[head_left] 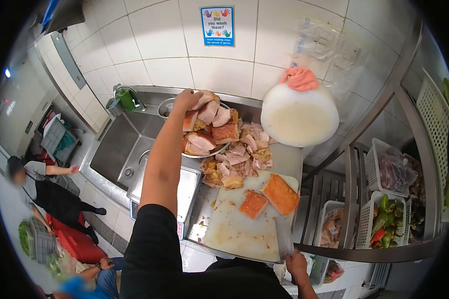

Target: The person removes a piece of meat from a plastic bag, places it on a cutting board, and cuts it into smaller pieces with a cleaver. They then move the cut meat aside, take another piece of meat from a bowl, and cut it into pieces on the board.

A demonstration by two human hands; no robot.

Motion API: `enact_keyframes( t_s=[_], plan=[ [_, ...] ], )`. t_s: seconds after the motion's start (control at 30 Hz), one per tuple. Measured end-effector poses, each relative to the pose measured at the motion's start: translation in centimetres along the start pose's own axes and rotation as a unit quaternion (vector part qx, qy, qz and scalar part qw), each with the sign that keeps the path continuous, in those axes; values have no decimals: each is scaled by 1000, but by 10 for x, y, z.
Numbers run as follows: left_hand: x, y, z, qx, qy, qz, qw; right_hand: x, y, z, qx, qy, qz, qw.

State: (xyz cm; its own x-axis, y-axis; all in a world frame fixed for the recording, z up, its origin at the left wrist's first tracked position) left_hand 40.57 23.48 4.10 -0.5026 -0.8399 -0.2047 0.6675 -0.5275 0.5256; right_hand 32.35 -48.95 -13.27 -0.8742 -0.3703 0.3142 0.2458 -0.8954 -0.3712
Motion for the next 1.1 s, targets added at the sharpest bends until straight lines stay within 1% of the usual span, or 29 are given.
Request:
enact_keyframes(
  t_s=[0.1,0.17,0.2,0.23,0.27,0.3,0.33,0.37,0.4,0.43,0.5,0.53,0.57,0.6,0.67,0.7,0.77,0.8,0.83,0.87,0.9,0.93,0.97,1.03,1.07,1.1],
  plan=[
    [2,1,5,-19,20,-7,1000,-1,4,-3,-5,3,12,1000],
    [19,15,20,-42,61,-10,997,-2,5,-6,-10,4,13,1000],
    [14,10,16,-39,71,-31,996,-4,5,-7,-9,0,11,1000],
    [10,6,9,-40,116,-88,989,-2,9,-9,-5,-7,3,1000],
    [27,21,16,-34,133,-90,986,0,9,-6,-14,-9,13,1000],
    [41,30,19,-18,184,-113,976,0,6,-4,-22,-10,23,999],
    [56,41,22,3,215,-132,968,-1,6,-4,-15,-3,15,1000],
    [76,49,17,3,202,-128,971,0,4,-4,-9,6,9,1000],
    [102,61,11,111,174,-159,965,1,2,-1,-5,-1,3,1000],
    [131,70,4,217,149,-188,946,-1,-2,3,-6,-13,-6,1000],
    [214,84,-23,146,2,-162,976,-1,-3,4,-7,-28,-13,999],
    [252,80,-41,212,-111,-206,949,-1,-1,2,-11,-14,5,1000],
    [287,78,-67,93,-185,-148,967,0,0,2,-15,1,24,1000],
    [325,82,-76,124,-254,-142,949,0,0,3,-15,0,23,1000],
    [380,74,-124,14,-267,-106,958,-1,0,4,-23,0,31,999],
    [402,74,-131,14,-267,-103,958,-3,1,4,-21,-3,32,999],
    [434,74,-136,-63,-184,-105,975,-6,5,1,-22,0,58,998],
    [432,77,-126,-59,-247,-80,964,-7,4,3,-22,-3,58,998],
    [430,69,-124,-61,-250,-79,963,-7,2,5,-23,-5,59,998],
    [431,59,-121,-62,-304,-173,935,-6,3,6,-22,-9,59,998],
    [436,49,-116,-61,-353,-264,895,-6,6,5,-22,-14,57,998],
    [449,41,-106,-59,-339,-333,878,-7,8,3,-23,-10,70,997],
    [453,33,-98,-61,-345,-332,876,-8,10,2,-26,-5,82,996],
    [459,30,-65,-60,-285,-379,878,-10,11,2,-24,-23,67,997],
    [450,23,-53,57,-262,-313,911,-10,12,2,-25,-17,74,997],
    [438,17,-44,172,-234,-238,927,-10,12,2,-26,-11,80,996]
  ],
)
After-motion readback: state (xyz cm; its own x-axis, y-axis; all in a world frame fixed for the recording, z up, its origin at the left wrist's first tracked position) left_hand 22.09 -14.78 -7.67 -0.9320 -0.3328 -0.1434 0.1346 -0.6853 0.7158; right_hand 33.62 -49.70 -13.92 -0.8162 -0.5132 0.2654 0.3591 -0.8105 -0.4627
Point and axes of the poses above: each hand's wrist, its own x-axis away from the middle knuckle, its own z-axis out of the back of the hand, y = z × x, the point moved 1 cm from there along -x, towards the middle knuckle, and after that the axes turned 8 degrees about y, right-handed, at the moved point
